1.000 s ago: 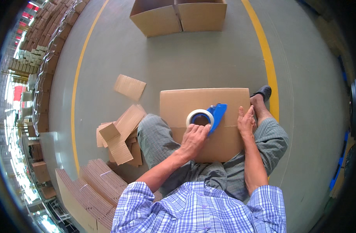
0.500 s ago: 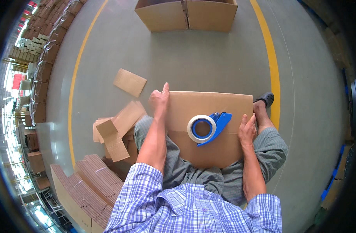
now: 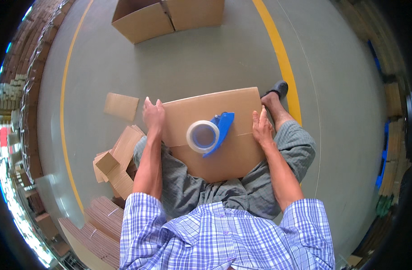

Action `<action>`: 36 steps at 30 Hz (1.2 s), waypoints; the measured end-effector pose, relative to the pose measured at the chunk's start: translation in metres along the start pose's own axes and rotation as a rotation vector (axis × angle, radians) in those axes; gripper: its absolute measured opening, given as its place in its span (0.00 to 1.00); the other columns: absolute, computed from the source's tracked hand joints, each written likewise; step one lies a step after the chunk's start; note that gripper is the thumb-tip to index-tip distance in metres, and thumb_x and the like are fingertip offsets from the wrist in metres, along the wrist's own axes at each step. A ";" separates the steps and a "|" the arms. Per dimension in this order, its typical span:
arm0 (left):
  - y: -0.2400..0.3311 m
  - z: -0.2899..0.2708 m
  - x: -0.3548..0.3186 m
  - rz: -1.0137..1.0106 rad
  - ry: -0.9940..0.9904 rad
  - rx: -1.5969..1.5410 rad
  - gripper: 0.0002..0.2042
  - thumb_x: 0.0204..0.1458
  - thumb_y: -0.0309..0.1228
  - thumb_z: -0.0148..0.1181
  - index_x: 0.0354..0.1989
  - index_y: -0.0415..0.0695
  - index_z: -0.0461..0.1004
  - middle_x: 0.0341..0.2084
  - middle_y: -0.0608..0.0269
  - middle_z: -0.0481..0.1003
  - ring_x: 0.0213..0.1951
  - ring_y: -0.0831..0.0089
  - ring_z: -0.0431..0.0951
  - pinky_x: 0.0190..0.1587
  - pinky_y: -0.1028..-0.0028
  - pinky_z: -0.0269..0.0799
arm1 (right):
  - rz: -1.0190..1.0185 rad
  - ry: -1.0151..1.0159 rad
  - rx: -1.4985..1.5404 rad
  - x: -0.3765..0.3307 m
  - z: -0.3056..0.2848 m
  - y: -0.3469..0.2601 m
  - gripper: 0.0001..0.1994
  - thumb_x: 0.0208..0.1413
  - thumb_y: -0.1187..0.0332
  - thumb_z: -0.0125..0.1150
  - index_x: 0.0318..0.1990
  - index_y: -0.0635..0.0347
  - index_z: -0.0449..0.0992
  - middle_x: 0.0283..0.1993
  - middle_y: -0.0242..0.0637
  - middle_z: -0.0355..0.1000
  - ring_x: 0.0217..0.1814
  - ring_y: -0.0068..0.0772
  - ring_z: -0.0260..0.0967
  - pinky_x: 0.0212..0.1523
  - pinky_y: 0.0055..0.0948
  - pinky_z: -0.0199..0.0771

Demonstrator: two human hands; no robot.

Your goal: The person sits on the floor and assembles flat cardboard sheets into boxes. They fold the panels into shape and seal the seams using a handheld tape dispenser. Completed boxes are placed aside in a small stack.

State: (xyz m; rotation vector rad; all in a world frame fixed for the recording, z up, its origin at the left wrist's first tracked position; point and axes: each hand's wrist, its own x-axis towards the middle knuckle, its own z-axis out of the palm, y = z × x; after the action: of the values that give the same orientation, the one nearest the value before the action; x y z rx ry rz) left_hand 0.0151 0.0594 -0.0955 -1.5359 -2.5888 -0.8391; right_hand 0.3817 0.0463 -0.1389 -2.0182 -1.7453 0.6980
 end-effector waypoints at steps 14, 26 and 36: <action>0.100 -0.078 -0.114 0.432 -0.854 -0.204 0.24 0.46 0.29 0.65 0.53 0.39 0.69 0.43 0.42 0.74 0.45 0.50 0.75 0.48 0.58 0.70 | -0.097 -0.367 0.476 -0.013 -0.010 0.045 0.43 0.62 0.36 0.35 0.71 0.65 0.42 0.72 0.58 0.46 0.75 0.51 0.42 0.72 0.37 0.44; 0.123 -0.043 -0.068 0.135 -1.342 -0.755 0.25 0.45 0.43 0.71 0.47 0.38 0.74 0.34 0.65 0.75 0.37 0.78 0.74 0.41 0.75 0.71 | 0.048 -0.402 0.755 -0.023 -0.010 0.047 0.37 0.65 0.40 0.36 0.73 0.55 0.42 0.75 0.44 0.43 0.77 0.43 0.38 0.73 0.36 0.40; 0.120 -0.038 -0.072 0.182 -1.332 -0.704 0.25 0.44 0.46 0.70 0.42 0.38 0.75 0.30 0.68 0.73 0.33 0.79 0.72 0.35 0.76 0.69 | 0.480 -0.095 1.354 -0.081 -0.046 0.011 0.25 0.64 0.47 0.50 0.51 0.62 0.73 0.46 0.37 0.74 0.48 0.28 0.71 0.50 0.29 0.70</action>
State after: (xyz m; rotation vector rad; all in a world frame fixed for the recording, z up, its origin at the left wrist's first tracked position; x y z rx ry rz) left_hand 0.1406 0.0287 -0.0305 -3.4154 -2.7788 -0.9378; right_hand 0.4095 -0.0339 -0.0991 -1.3205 -0.3944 1.5549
